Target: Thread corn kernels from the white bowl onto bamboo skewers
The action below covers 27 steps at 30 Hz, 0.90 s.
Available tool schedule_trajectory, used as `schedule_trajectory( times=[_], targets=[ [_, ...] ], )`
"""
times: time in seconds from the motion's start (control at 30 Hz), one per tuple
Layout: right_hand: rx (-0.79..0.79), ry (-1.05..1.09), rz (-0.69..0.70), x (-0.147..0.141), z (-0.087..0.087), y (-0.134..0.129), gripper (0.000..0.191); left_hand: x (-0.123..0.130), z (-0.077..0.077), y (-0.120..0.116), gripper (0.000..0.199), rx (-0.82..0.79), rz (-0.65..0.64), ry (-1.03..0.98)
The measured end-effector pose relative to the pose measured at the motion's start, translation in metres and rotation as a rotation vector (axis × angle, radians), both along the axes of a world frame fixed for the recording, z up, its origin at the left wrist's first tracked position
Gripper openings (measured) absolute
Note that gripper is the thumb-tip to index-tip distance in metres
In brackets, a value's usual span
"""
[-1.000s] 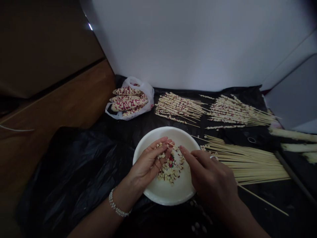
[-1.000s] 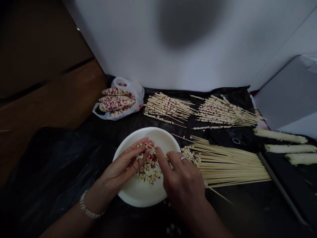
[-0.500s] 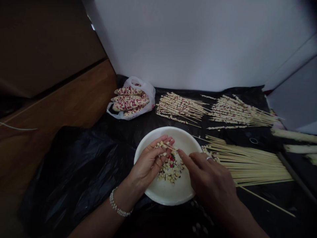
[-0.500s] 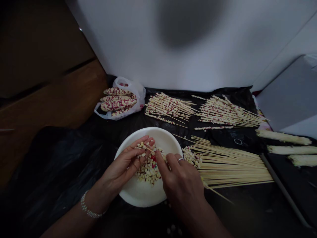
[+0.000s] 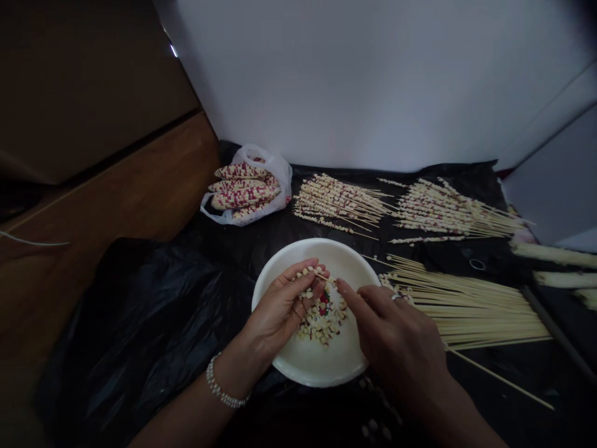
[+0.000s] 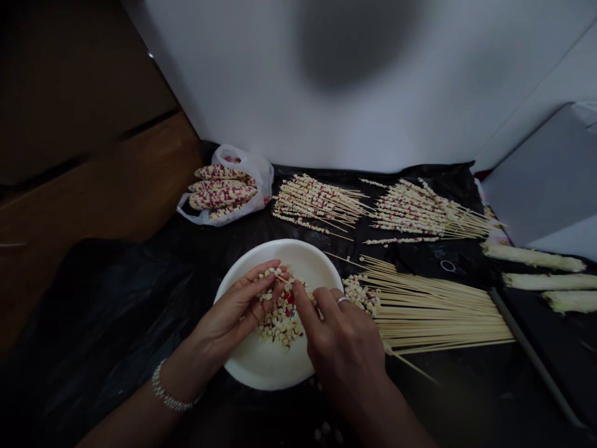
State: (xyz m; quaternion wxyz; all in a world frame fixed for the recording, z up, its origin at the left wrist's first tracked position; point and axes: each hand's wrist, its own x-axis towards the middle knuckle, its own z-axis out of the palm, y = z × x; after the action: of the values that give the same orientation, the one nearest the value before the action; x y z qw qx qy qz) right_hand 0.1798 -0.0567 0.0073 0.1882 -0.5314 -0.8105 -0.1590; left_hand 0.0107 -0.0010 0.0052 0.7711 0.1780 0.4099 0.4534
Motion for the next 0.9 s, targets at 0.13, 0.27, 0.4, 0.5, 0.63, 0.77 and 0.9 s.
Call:
schedule_trajectory(
  times=[0.13,0.27,0.4,0.5,0.63,0.77,0.9],
  targets=[
    [0.019,0.009,-0.02,-0.0005,0.0015,-0.0012,0.049,-0.0001,0.0005,-0.0001,0.018,-0.01,-0.008,-0.029],
    [0.048,0.034,-0.014,-0.0008,0.0011,-0.0013,0.047,-0.0006,0.0008,0.0007,0.018,-0.022,0.01,-0.007],
    [0.054,0.042,-0.027,-0.0011,-0.0001,0.0002,0.046,-0.0013,-0.0001,0.001,0.023,-0.001,-0.004,0.01],
    [0.041,0.041,-0.039,-0.0012,-0.0005,0.0004,0.047,-0.0013,-0.0001,0.0002,0.021,-0.01,-0.015,0.005],
    [0.028,0.047,-0.03,-0.0013,-0.0004,0.0004,0.046,-0.0005,0.0022,-0.0008,0.021,-0.044,-0.029,-0.007],
    [0.035,0.05,-0.024,-0.0016,0.0001,0.0001,0.044,-0.0004,0.0033,-0.0005,0.019,-0.042,-0.02,0.001],
    [0.061,0.051,-0.027,-0.0007,0.0003,0.0003,0.044,-0.0015,0.0017,0.0006,0.02,-0.045,-0.013,-0.012]
  ],
)
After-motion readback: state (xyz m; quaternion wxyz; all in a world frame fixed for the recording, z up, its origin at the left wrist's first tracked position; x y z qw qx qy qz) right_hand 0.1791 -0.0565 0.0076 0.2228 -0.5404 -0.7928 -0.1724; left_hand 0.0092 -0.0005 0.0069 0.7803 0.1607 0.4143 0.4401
